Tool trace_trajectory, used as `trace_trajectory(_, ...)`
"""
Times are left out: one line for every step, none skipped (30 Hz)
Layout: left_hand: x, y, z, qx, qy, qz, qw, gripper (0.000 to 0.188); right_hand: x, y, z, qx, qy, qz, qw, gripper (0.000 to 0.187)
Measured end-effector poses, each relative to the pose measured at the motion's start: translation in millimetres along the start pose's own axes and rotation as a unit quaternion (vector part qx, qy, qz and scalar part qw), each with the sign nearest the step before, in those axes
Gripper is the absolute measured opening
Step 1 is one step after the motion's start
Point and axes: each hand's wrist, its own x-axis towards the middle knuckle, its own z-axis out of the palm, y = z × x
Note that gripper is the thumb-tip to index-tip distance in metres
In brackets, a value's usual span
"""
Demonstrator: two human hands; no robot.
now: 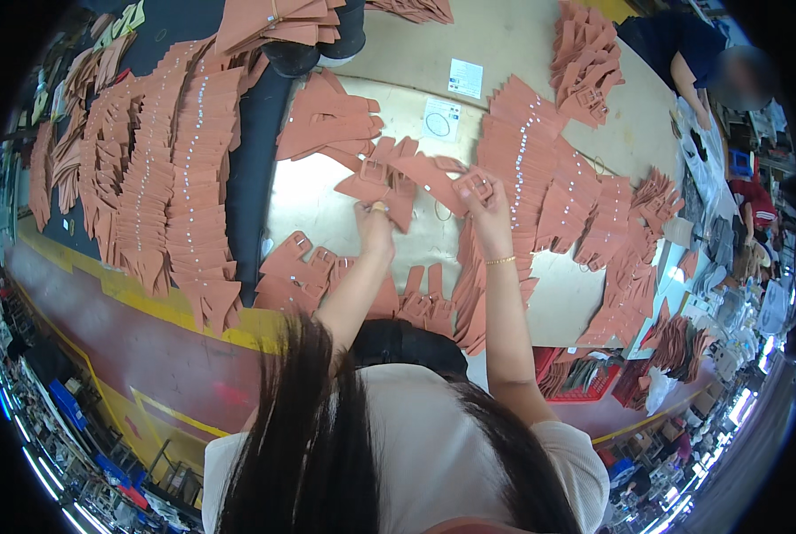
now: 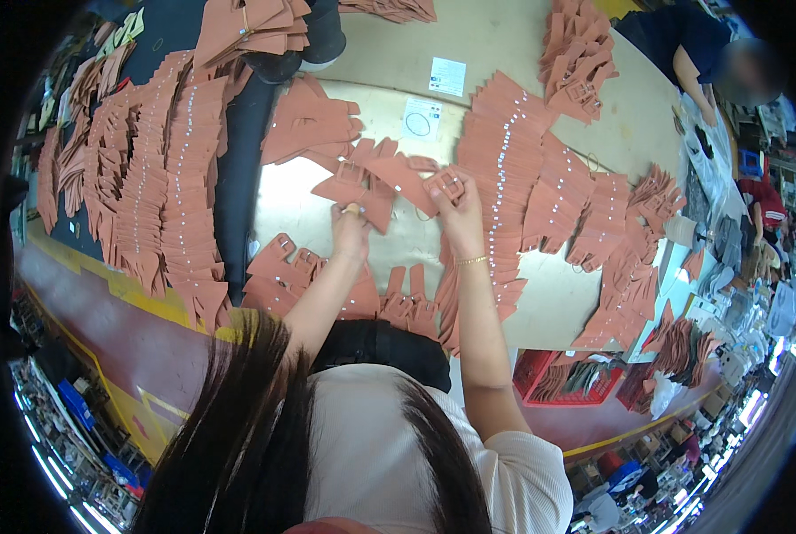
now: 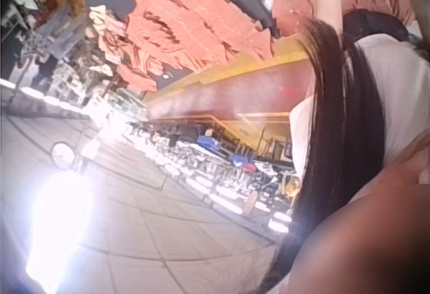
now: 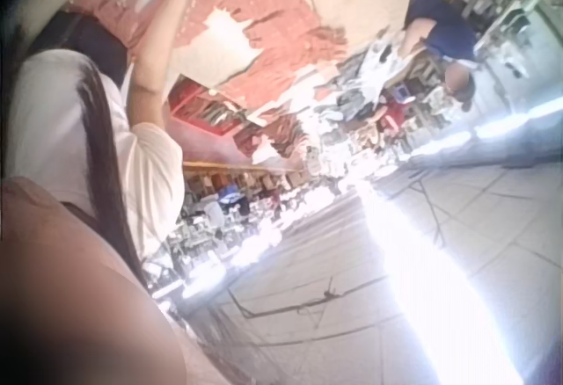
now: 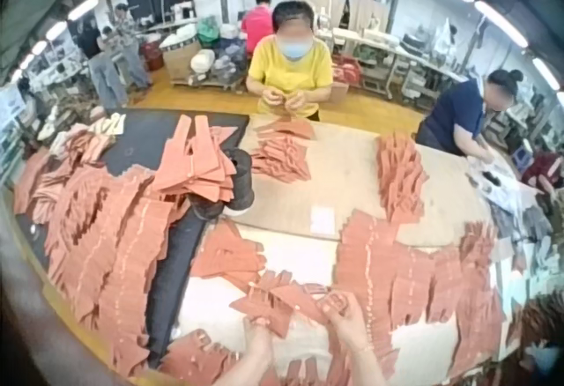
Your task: The person assembles small reddish-brown leather pieces by hand on a worktable. They pick up individual parts, align them, and place them into neat stacks. The person occasionally touches their face while continuing the repetitive assembly process.
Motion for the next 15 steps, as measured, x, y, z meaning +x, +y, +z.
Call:
trace_trajectory(-0.8, 11.2, -13.1, 0.046, -0.005, 0.031, 0.998, 0.017, -3.9, 8.2, -3.0, 0.043, -0.005, 0.037, 0.998, 0.042)
trace_trajectory(-1.3, 23.9, -26.1, 0.092, -0.009, 0.062, 0.994, 0.016, -10.5, 16.6, -6.5, 0.090, -0.009, 0.076, 0.993, 0.042)
trace_trajectory(-1.2, 36.9, -37.3, 0.099, -0.010, 0.103, 0.990, 0.020, -17.6, 24.9, -9.4, 0.160, -0.037, 0.095, 0.982, 0.043)
trace_trajectory(-1.2, 51.6, -49.1, 0.108, -0.012, 0.144, 0.984, 0.023, -24.9, 33.2, -9.7, 0.151, -0.030, 0.148, 0.977, 0.046)
trace_trajectory(-3.7, 64.8, -60.3, 0.125, -0.006, 0.182, 0.975, 0.026, -34.1, 40.4, -8.5, 0.165, -0.045, 0.184, 0.968, 0.050)
trace_trajectory(-8.8, 75.7, -69.7, 0.129, -0.030, 0.189, 0.973, 0.029, -44.2, 45.3, -6.7, 0.163, -0.040, 0.244, 0.955, 0.053)
trace_trajectory(-14.0, 86.6, -77.4, 0.139, -0.047, 0.196, 0.970, 0.032, -55.2, 47.4, -3.3, -0.037, -0.042, 0.140, 0.989, 0.055)
trace_trajectory(-19.7, 96.8, -83.1, 0.143, -0.072, 0.208, 0.965, 0.035, -66.6, 46.6, 2.1, -0.250, -0.017, 0.048, 0.967, 0.057)
trace_trajectory(-26.5, 106.3, -88.0, 0.183, -0.082, 0.210, 0.957, 0.036, -75.4, 43.0, 9.4, -0.453, 0.015, -0.016, 0.891, 0.060)
trace_trajectory(-32.5, 115.4, -90.2, 0.217, -0.100, 0.219, 0.946, 0.038, -75.7, 36.7, 18.2, -0.457, 0.062, -0.116, 0.879, 0.053)
trace_trajectory(-39.6, 121.7, -90.2, 0.249, -0.121, 0.230, 0.933, 0.039, -73.9, 27.9, 27.7, -0.410, 0.007, -0.143, 0.901, 0.047)
trace_trajectory(-48.7, 125.7, -89.5, 0.276, -0.137, 0.201, 0.930, 0.040, -73.0, 17.5, 37.7, -0.363, -0.043, -0.139, 0.921, 0.040)
trace_trajectory(-57.8, 129.8, -88.2, 0.304, -0.158, 0.176, 0.923, 0.040, -73.6, 7.0, 49.4, -0.313, -0.090, -0.133, 0.936, 0.034)
trace_trajectory(-65.7, 134.3, -85.3, 0.338, -0.170, 0.144, 0.914, 0.041, -74.6, -1.6, 65.5, -0.295, -0.111, -0.187, 0.930, 0.027)
trace_trajectory(-75.5, 136.6, -82.2, 0.343, -0.201, 0.153, 0.905, 0.041, -76.5, -9.0, 80.7, -0.278, -0.137, -0.252, 0.917, 0.020)
